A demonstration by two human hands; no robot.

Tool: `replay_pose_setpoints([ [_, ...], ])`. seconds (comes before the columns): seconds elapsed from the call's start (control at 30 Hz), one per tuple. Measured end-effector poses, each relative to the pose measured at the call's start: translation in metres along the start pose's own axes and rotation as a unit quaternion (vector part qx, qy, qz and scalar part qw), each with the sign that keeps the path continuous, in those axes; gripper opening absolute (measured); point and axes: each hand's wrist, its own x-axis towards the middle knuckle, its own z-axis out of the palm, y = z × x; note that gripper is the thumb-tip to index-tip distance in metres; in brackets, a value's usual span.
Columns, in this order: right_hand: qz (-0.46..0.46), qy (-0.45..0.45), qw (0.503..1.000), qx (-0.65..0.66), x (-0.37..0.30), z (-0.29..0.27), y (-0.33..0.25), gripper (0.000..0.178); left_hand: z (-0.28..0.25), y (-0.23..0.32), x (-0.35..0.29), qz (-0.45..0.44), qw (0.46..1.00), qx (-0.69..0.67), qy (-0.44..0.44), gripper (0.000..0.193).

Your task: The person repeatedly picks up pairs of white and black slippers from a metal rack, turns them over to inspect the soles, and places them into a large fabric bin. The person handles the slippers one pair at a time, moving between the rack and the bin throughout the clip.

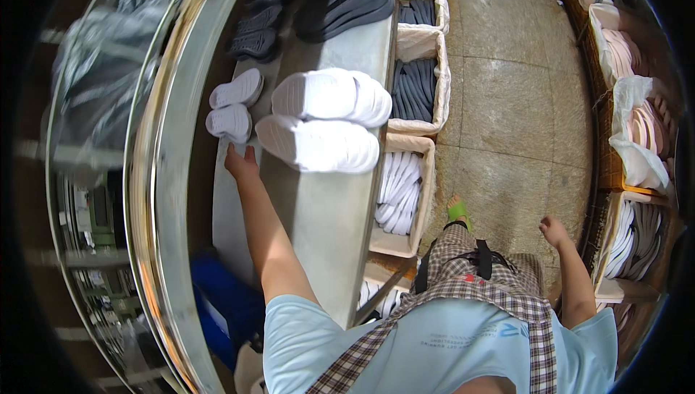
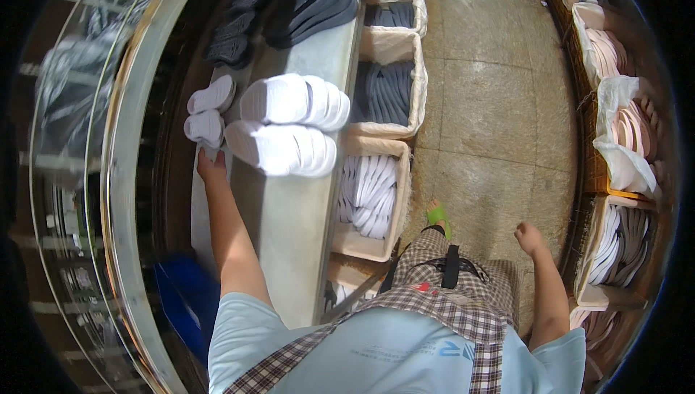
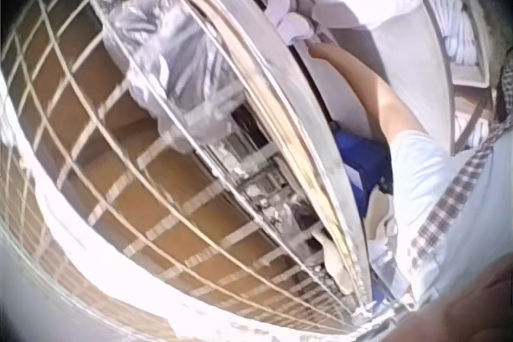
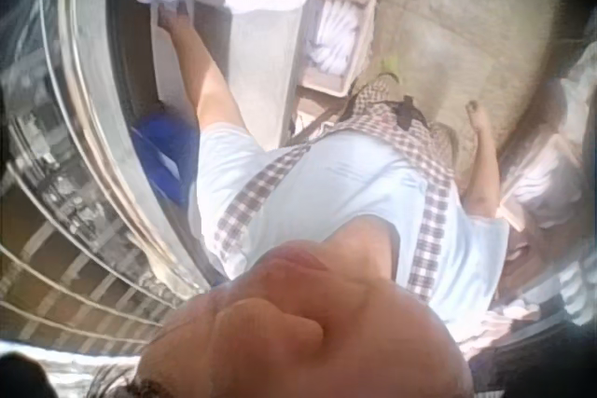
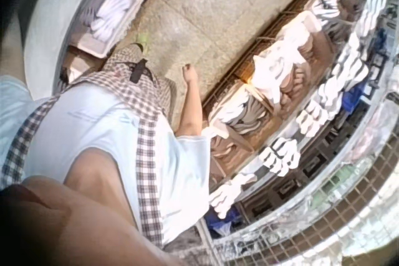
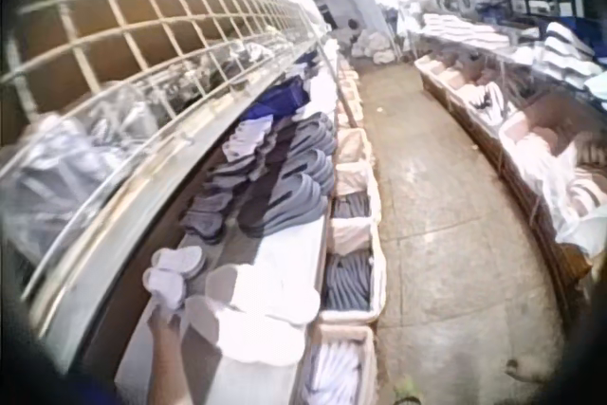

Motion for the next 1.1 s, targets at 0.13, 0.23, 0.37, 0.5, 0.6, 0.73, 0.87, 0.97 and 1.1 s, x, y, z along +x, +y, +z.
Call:
replay_pose_setpoints([
  [0.13,-0.039,0.004,0.995,0.094,0.031,0.000,-0.072,0.033,0.017,-0.059,0.089,-0.113,0.982,-0.151,-0.002,0.073],
  [0.23,-0.054,-0.021,0.992,0.112,0.041,0.000,-0.098,0.032,0.026,-0.095,0.126,-0.041,0.998,0.037,0.031,0.066],
  [0.37,-0.036,-0.054,0.997,0.048,0.054,0.003,-0.092,0.031,0.009,-0.101,0.149,-0.232,0.934,-0.272,0.003,0.035],
  [0.5,-0.006,-0.058,0.998,-0.008,0.072,-0.001,-0.055,0.029,-0.007,-0.060,0.138,-0.345,0.801,-0.474,0.125,0.026],
  [0.6,0.017,-0.063,0.996,-0.059,0.082,-0.013,-0.038,0.028,0.015,-0.011,0.124,-0.267,0.865,-0.424,0.038,0.038],
  [0.73,0.027,-0.010,0.998,-0.053,0.091,-0.042,-0.041,0.026,0.082,0.043,0.125,-0.304,0.905,-0.276,0.109,0.050],
  [0.87,0.016,0.051,0.998,0.045,0.086,-0.045,-0.060,0.025,0.131,0.041,0.142,-0.344,0.895,-0.273,0.072,0.052],
  [0.97,0.020,0.023,0.999,0.043,0.073,-0.034,-0.068,0.027,0.143,0.011,0.165,-0.327,0.897,-0.286,0.079,0.048],
  [1.1,0.044,-0.050,0.997,-0.035,0.062,-0.020,-0.069,0.028,0.135,-0.026,0.204,-0.341,0.877,-0.322,0.099,0.041],
])
